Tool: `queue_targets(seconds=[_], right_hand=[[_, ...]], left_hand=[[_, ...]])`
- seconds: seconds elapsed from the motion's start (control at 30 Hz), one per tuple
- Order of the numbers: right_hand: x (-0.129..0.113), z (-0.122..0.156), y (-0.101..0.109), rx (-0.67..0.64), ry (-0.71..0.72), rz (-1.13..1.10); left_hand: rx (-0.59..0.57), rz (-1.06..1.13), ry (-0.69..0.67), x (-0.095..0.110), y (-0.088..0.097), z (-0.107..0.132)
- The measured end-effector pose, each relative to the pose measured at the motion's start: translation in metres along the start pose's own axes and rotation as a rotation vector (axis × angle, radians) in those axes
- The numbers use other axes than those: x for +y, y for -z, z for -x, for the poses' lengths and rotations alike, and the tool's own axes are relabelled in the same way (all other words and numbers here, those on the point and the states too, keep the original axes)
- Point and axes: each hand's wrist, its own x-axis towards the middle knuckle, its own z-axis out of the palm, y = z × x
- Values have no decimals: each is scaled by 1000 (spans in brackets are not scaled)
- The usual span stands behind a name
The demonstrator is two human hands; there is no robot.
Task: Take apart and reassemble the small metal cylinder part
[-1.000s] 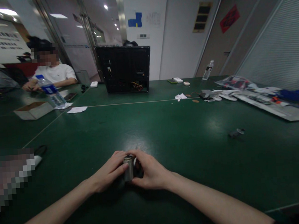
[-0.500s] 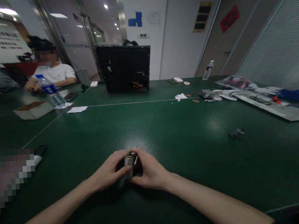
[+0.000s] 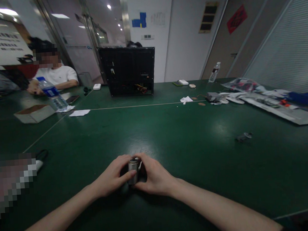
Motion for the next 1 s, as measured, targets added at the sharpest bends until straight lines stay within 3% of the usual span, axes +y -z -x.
queue_targets(seconds=[1.0], right_hand=[[0, 0, 1, -14, 1, 6]], left_hand=[[-31, 104, 1, -5, 2, 3]])
